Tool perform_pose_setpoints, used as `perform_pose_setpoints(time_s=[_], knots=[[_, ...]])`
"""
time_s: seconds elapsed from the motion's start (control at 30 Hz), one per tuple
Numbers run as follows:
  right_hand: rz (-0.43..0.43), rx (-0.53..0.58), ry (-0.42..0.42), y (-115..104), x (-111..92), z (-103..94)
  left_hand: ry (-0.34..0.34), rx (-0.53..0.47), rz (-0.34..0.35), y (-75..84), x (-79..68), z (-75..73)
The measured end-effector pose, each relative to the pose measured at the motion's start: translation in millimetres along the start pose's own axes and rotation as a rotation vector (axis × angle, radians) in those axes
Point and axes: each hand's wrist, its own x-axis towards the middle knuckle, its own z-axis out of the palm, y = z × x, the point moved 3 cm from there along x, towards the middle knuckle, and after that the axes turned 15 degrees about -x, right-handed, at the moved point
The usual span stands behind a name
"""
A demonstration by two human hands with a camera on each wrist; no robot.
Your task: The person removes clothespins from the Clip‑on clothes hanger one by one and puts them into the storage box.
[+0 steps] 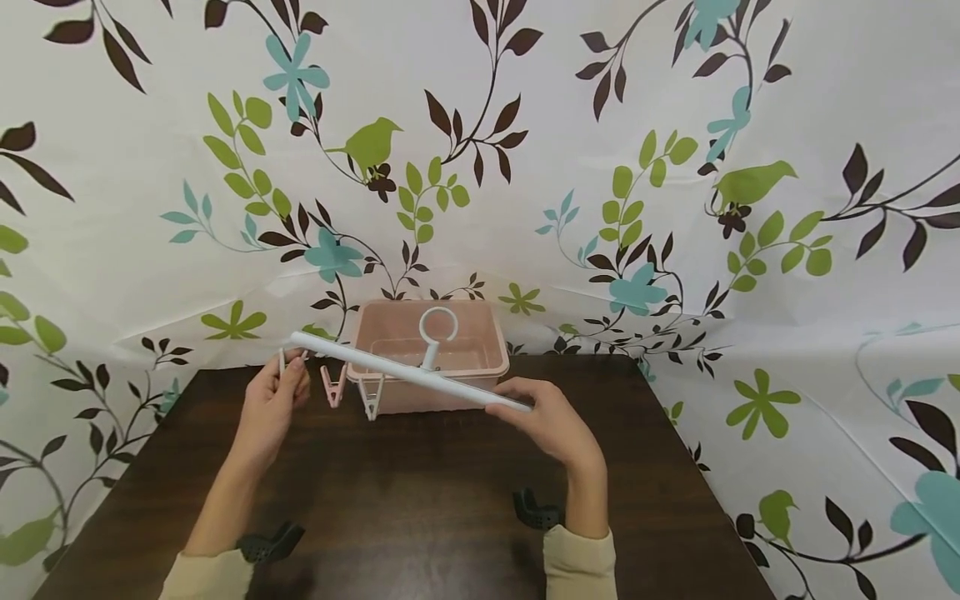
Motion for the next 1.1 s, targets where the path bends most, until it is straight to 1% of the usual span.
perform_pose_setpoints(time_s=[0.1,0.2,0.33,0.5,0.67,0.73,0.87,1.1], knots=[[-0.014,0.002,-0.005,-0.5,-1.3,-0.8,0.041,0.028,-0.003,0.9,-0.7,0.0],[-0.042,-0.018,0.006,1.7,-2.3,-1.9,0.063,0.070,0.002,1.6,-0.4,1.1],[-0.064,-0.032,0.025,4.4,-4.0,-3.2,0.059,0.129,0.010,1.4,-0.5,1.2],[-0.069,-0.022,-0.004,3.8,-4.4,-3.6,0.061,0.182,0.014,-1.1,-0.5,-1.4],[-0.066,-0.012,-0.041,2.8,-4.2,-2.4,0.086,0.263,0.048,-1.6,-1.7,-3.6],[-0.064,-0.015,-0.040,2.9,-3.8,-2.5,0.088,0.300,0.067,-2.2,-1.5,-3.5],[-0.071,-0.026,-0.035,1.7,-3.0,-3.7,0.089,0.342,0.092,-4.5,-0.8,-3.8],[-0.064,-0.030,-0.032,3.8,-4.9,-2.6,0.080,0.407,0.116,-6.8,-2.9,-2.1]])
